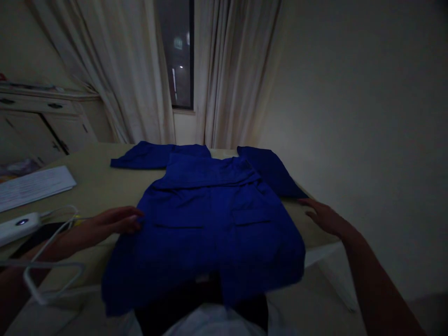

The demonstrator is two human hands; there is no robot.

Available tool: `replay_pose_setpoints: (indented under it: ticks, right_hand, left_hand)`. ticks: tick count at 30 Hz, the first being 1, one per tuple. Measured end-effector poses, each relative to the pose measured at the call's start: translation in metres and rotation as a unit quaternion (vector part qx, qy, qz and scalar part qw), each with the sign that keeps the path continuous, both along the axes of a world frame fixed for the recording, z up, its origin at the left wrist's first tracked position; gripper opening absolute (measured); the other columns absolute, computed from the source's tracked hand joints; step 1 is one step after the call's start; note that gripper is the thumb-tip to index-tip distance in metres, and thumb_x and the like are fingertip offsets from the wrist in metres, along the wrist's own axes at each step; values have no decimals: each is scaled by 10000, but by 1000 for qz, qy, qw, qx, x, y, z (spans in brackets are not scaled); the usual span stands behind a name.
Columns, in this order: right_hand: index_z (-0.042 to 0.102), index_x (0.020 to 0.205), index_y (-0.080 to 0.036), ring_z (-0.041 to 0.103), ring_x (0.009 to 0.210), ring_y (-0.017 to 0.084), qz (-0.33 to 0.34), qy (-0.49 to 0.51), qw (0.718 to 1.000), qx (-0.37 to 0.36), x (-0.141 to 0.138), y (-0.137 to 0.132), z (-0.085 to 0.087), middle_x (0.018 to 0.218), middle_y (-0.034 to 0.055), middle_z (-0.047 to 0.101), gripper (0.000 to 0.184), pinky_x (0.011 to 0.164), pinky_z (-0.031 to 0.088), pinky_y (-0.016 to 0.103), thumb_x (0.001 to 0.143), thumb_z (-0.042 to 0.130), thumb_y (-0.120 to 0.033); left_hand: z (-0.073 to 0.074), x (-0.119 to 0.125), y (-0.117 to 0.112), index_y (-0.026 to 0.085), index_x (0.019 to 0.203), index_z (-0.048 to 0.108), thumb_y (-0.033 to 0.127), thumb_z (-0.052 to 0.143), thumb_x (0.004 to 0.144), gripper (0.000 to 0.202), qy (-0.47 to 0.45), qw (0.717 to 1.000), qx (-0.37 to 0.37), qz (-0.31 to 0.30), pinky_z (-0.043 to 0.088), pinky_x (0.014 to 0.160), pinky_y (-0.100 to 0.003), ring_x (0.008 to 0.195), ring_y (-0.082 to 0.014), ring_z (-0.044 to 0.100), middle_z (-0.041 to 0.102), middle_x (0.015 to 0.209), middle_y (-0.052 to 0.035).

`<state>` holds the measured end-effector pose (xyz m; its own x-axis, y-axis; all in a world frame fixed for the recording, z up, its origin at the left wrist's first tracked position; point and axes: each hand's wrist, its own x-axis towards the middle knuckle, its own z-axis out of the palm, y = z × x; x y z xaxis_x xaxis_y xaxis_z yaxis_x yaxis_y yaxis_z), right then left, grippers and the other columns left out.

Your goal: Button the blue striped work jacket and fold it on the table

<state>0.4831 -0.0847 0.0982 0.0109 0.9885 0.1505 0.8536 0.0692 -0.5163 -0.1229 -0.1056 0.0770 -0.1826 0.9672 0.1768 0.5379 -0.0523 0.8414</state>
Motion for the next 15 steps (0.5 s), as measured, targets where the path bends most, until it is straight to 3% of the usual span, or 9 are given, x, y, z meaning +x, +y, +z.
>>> replay_pose_setpoints:
  ticks: [3, 5, 7, 9, 12, 15]
  right_hand:
    - [628, 1341, -250, 681, 1164, 304, 27, -14, 998, 60, -58, 45, 0, 1233, 117, 731, 452, 1079, 480, 517, 914, 566, -382]
    - [564, 1415, -219, 656, 1201, 315, 43, -28, 997, 53, -110, 84, -4, 1299, 138, 698, 546, 1079, 473, 492, 931, 613, -467]
    - [484, 1476, -132, 614, 1258, 367, -8, -60, 997, 37, -156, 122, -10, 1386, 233, 623, 705, 1080, 452, 506, 926, 647, -543]
    - [427, 1496, -84, 580, 1289, 399, -73, -96, 992, 28, -186, 155, -19, 1406, 293, 581, 750, 1072, 435, 525, 927, 676, -505]
    - [439, 1468, -95, 546, 1313, 393, -117, -130, 984, 43, -198, 187, -32, 1361, 286, 603, 629, 1079, 403, 525, 929, 681, -311]
    - [426, 1484, -114, 491, 1355, 404, -135, -118, 981, 73, -182, 205, -42, 1388, 288, 567, 643, 1091, 372, 539, 919, 677, -287]
  left_hand:
    - [-1, 40, 44, 282, 1213, 721, 538, 632, 804, 491, 40, 997, 23, -60, 602, 845, -457, 1060, -337, 731, 807, 981, -64]
    - [-6, 62, 82, 257, 1184, 720, 491, 634, 832, 431, 73, 990, 40, -110, 592, 887, -438, 1058, -311, 735, 798, 1029, -81]
    - [-16, 85, 119, 227, 1174, 708, 408, 617, 862, 373, 113, 977, 53, -171, 572, 944, -426, 1066, -286, 732, 780, 1113, -104]
    - [-27, 109, 149, 193, 1217, 677, 317, 596, 876, 372, 161, 962, 62, -214, 541, 1008, -425, 1105, -275, 714, 745, 1216, -135]
    - [-43, 146, 177, 152, 1353, 590, 281, 586, 897, 474, 221, 946, 69, -225, 498, 1073, -427, 1213, -292, 658, 671, 1346, -179]
    - [-54, 170, 189, 136, 1460, 497, 358, 588, 924, 587, 250, 937, 75, -233, 462, 1117, -427, 1325, -320, 582, 588, 1448, -201]
